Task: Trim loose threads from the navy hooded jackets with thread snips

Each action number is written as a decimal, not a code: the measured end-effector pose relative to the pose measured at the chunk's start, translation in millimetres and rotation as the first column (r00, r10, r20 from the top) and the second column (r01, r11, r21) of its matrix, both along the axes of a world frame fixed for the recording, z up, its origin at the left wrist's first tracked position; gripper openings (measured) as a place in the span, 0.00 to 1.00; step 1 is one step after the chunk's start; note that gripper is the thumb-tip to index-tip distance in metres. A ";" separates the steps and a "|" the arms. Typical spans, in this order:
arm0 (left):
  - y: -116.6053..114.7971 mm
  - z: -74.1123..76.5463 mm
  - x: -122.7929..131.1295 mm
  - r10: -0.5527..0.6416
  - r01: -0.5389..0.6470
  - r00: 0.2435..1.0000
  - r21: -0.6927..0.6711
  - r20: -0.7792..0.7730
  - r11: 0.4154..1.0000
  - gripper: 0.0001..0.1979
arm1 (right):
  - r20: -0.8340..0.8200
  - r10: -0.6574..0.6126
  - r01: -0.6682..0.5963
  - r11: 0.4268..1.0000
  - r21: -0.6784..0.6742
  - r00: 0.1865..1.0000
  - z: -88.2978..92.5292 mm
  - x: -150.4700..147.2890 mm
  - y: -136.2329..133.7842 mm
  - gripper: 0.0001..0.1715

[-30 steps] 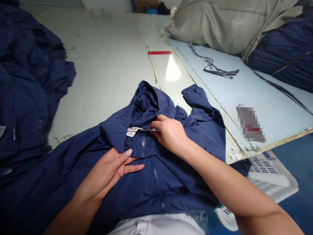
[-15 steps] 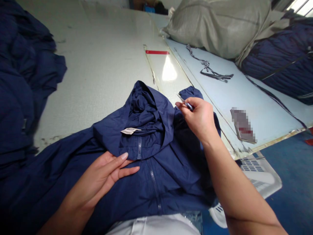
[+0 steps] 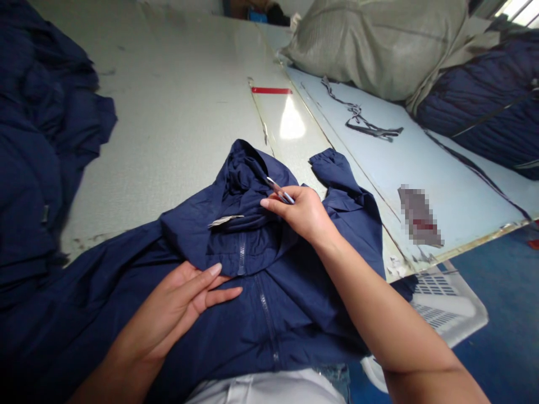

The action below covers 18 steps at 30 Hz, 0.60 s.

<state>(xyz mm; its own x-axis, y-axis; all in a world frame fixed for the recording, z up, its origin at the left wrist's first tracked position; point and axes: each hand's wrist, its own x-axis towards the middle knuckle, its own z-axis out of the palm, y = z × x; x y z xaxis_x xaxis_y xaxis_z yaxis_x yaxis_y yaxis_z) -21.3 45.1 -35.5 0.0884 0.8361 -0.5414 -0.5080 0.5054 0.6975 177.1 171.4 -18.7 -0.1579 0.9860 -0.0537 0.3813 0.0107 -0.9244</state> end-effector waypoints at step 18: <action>-0.1 2.7 -1.5 -0.017 0.017 1.000 0.018 0.003 1.000 0.06 | -0.239 -0.080 0.069 0.996 -0.051 0.968 32.7 29.4 36.5 0.19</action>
